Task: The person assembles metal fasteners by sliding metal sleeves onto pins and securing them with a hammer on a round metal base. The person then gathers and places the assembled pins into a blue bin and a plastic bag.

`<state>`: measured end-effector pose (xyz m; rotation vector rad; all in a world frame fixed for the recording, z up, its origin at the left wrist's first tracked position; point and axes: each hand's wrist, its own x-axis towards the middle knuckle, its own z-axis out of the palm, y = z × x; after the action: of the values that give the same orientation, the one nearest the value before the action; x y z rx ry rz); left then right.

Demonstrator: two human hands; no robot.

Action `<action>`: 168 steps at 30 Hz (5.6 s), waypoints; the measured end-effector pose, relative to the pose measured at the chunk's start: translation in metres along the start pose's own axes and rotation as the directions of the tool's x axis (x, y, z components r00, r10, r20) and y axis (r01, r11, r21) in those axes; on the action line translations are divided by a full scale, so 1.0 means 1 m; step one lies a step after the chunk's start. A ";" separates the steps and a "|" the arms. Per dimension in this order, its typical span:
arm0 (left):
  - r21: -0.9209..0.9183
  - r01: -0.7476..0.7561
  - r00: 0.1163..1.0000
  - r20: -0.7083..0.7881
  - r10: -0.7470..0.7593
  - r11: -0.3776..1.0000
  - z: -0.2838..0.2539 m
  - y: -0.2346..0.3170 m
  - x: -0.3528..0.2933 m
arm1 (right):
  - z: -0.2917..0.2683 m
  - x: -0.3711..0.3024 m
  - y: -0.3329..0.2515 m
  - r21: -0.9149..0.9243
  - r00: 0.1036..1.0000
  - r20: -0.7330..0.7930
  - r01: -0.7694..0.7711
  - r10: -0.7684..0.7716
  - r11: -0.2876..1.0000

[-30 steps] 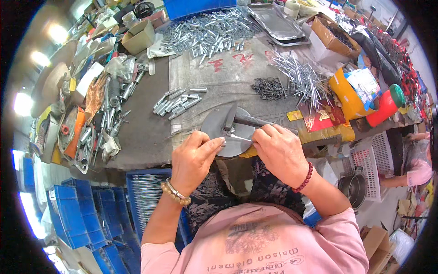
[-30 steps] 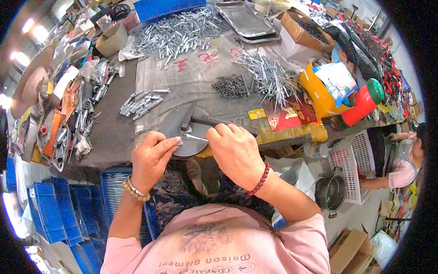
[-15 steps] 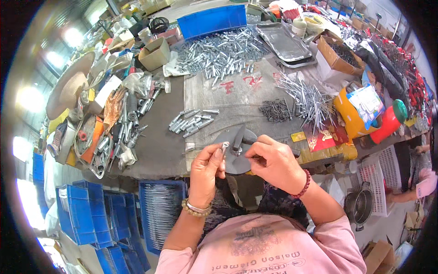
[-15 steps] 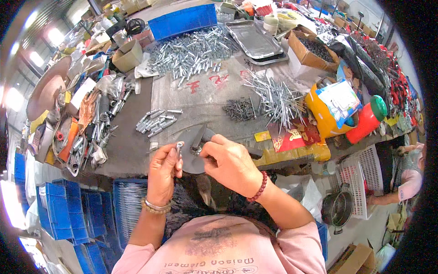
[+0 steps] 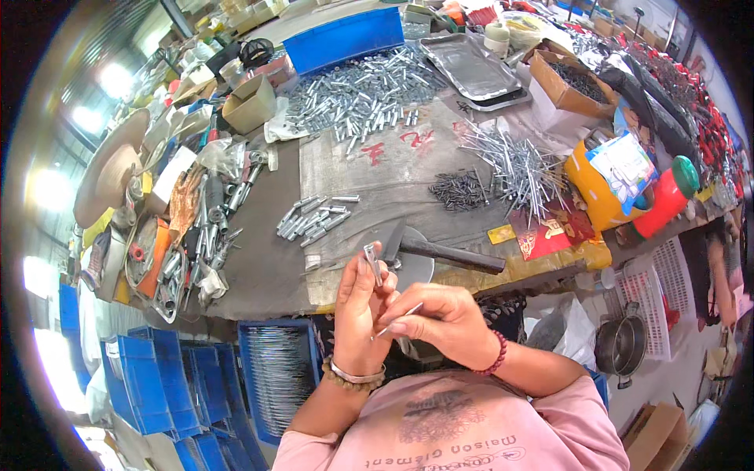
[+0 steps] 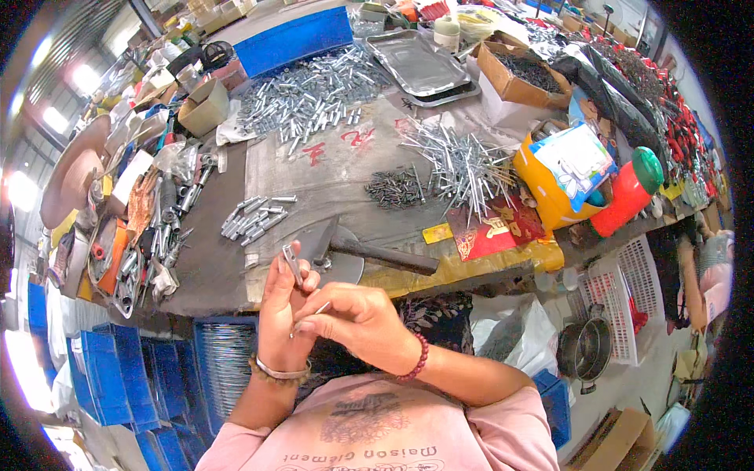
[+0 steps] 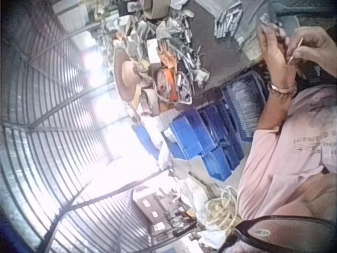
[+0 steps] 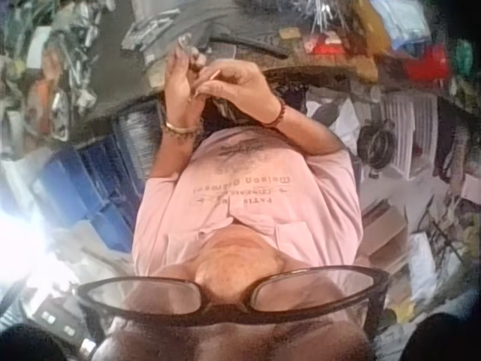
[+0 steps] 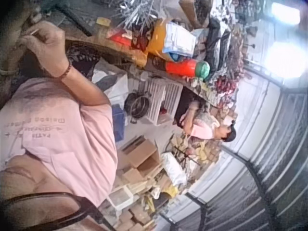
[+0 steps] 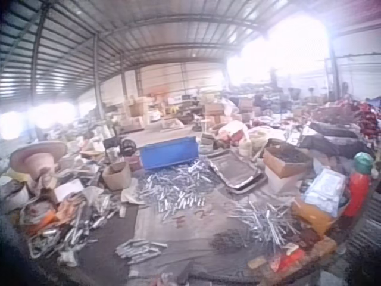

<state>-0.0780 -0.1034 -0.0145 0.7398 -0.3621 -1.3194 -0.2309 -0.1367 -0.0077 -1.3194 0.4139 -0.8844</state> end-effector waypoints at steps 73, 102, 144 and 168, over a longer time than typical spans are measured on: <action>0.803 -0.523 0.753 0.592 0.286 -0.285 -0.047 0.025 0.014 | -0.054 0.014 0.004 -0.962 0.943 0.044 0.129 -0.331 0.239; 0.830 -0.541 0.778 0.554 0.295 -0.131 -0.060 0.030 0.014 | -0.054 0.029 0.005 -0.938 0.934 0.280 0.316 -0.223 0.145; 0.862 -0.493 0.860 0.463 0.214 0.119 -0.066 0.035 0.018 | -0.055 0.042 0.002 -0.894 0.898 0.391 0.422 -0.200 0.147; 0.852 -0.509 0.853 0.479 0.206 0.124 -0.072 0.037 0.020 | -0.029 0.010 -0.018 -0.944 0.944 0.250 0.288 -0.217 0.164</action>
<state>-0.0005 -0.0993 -0.0452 1.4206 -1.6245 -0.5163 -0.2513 -0.1635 0.0046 -2.7202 0.8032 -0.8364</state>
